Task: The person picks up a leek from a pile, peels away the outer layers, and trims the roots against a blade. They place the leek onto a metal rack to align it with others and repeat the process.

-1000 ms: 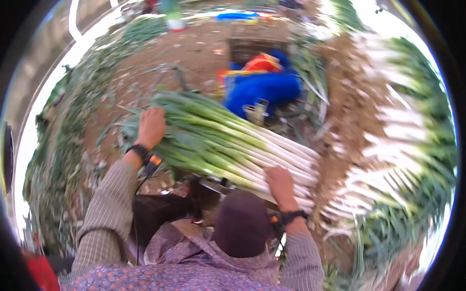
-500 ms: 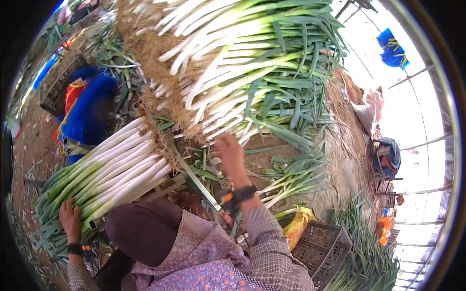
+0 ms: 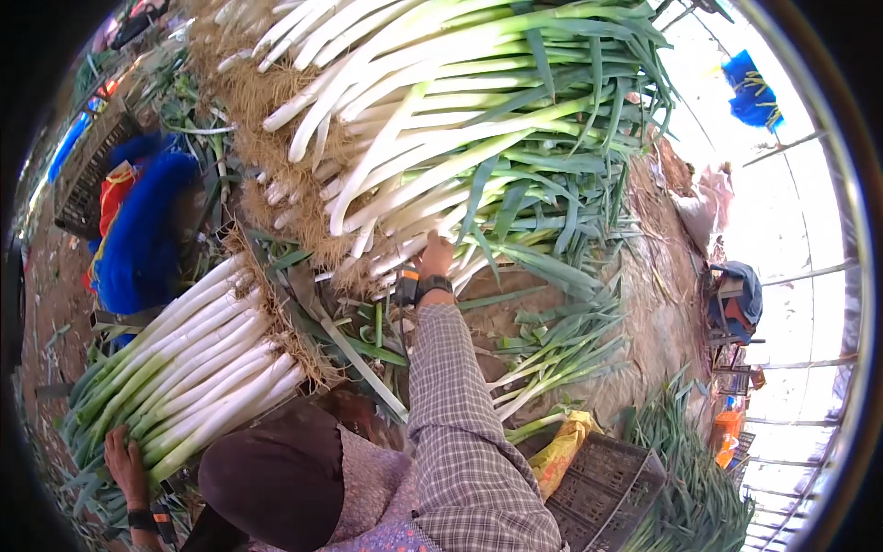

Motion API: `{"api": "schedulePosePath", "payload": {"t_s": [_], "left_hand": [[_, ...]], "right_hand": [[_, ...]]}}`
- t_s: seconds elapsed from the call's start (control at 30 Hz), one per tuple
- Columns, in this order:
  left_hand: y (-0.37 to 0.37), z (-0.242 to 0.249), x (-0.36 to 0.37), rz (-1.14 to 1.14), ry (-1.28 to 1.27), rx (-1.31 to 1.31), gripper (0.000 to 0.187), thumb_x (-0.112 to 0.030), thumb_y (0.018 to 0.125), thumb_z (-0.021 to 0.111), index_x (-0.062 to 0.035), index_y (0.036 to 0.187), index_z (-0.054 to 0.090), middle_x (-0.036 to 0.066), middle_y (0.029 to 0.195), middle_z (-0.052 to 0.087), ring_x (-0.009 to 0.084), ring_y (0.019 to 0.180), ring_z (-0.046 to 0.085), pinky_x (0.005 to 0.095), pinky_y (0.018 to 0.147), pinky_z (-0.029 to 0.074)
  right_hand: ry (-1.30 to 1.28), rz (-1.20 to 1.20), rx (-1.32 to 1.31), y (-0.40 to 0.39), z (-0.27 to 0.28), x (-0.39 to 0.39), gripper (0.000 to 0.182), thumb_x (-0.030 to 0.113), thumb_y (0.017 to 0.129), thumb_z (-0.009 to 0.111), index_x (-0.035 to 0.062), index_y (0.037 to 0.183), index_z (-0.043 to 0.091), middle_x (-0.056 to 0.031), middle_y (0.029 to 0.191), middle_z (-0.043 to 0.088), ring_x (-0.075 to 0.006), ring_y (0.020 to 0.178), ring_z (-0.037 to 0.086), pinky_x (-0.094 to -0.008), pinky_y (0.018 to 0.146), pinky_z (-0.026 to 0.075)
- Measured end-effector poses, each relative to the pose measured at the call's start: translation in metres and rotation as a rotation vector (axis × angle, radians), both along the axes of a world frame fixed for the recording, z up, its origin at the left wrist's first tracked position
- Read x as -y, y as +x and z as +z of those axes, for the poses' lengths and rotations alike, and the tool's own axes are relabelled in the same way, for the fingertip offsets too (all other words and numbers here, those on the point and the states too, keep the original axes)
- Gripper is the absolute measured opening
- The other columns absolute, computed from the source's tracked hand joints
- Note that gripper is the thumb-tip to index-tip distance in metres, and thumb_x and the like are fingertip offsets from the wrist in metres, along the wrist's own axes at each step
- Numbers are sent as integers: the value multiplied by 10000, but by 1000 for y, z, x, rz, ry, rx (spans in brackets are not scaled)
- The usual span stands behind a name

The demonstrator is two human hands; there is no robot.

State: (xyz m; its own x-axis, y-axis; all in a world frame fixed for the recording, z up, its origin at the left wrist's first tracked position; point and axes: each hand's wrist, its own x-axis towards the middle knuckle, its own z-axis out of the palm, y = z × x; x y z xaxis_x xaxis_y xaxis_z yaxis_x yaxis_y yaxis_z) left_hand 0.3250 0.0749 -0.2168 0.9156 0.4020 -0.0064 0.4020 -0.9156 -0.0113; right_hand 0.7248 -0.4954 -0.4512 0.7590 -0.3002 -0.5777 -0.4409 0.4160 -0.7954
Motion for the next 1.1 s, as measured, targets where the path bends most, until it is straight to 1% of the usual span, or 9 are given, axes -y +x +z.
{"api": "schedulePosePath", "payload": {"t_s": [0.2, 0.37, 0.5, 0.6, 0.63, 0.67, 0.73, 0.8, 1.1], "left_hand": [[0, -1, -1, -25, -4, 37, 296, -174, 864, 477, -63, 1130, 542, 136, 1123, 534, 334, 1098, 490, 441, 972, 351], [-4, -6, -8, -16, -6, 30, 291, -184, 878, 478, -73, 1140, 539, 127, 1129, 534, 328, 1099, 495, 439, 974, 354], [-6, -7, -10, -51, -9, 49, 296, -203, 894, 480, -78, 1157, 535, 123, 1138, 536, 322, 1110, 496, 438, 976, 355], [-8, -7, -8, -65, -9, 85, 290, -207, 904, 477, -80, 1158, 535, 123, 1141, 538, 323, 1117, 495, 438, 971, 358], [-7, -7, -8, -70, -3, 85, 288, -206, 904, 477, -81, 1158, 536, 123, 1141, 539, 323, 1119, 494, 439, 970, 359], [-7, -7, -8, -72, 2, 86, 286, -204, 904, 478, -82, 1157, 536, 123, 1141, 540, 323, 1121, 493, 440, 969, 360], [-9, -9, -8, -82, 14, 94, 283, -201, 903, 480, -84, 1155, 536, 123, 1139, 542, 323, 1123, 494, 441, 966, 362], [-9, -8, -8, -109, 27, 109, 281, -199, 901, 483, -86, 1153, 535, 125, 1134, 543, 324, 1122, 495, 441, 961, 366], [-13, -11, -12, -145, 36, 176, 303, -221, 909, 484, -74, 1166, 549, 117, 1148, 548, 306, 1116, 510, 443, 945, 392]], "right_hand": [[-563, -6, 114, -81, -14, 34, 346, 285, 902, 504, -29, 1047, 521, -125, 928, 579, -194, 776, 539, -347, 675, 469], [-554, -4, 36, -180, -29, 68, 291, 212, 925, 449, -43, 1057, 497, -146, 901, 560, -232, 801, 533, -374, 725, 446], [-375, -115, 71, -239, 65, 82, 257, 220, 927, 459, 102, 1153, 488, -31, 801, 470, -125, 562, 470, -281, 471, 407], [-603, 44, -15, -284, 97, 118, 359, 236, 907, 527, 127, 1245, 476, -25, 736, 507, -132, 527, 491, -288, 449, 415], [-879, 102, -40, -302, 98, 132, 433, 261, 885, 577, 115, 1280, 474, -48, 743, 547, -130, 548, 515, -292, 459, 433], [-869, 160, -200, -323, 101, 147, 513, 271, 871, 566, 96, 1335, 437, -239, 938, 647, -374, 753, 647, -448, 694, 501], [-1444, 278, 60, -375, 94, 180, 509, 292, 869, 582, 100, 1322, 453, -262, 935, 647, -421, 799, 641, -490, 716, 498], [-1422, 332, -207, -392, 137, 209, 473, 266, 875, 585, 101, 1302, 468, -248, 952, 655, -444, 855, 629, -509, 741, 494], [-1854, 467, -119, -444, 366, 289, 398, 286, 839, 606, 160, 1214, 556, -231, 994, 658, -401, 958, 627, -497, 821, 489]]}}
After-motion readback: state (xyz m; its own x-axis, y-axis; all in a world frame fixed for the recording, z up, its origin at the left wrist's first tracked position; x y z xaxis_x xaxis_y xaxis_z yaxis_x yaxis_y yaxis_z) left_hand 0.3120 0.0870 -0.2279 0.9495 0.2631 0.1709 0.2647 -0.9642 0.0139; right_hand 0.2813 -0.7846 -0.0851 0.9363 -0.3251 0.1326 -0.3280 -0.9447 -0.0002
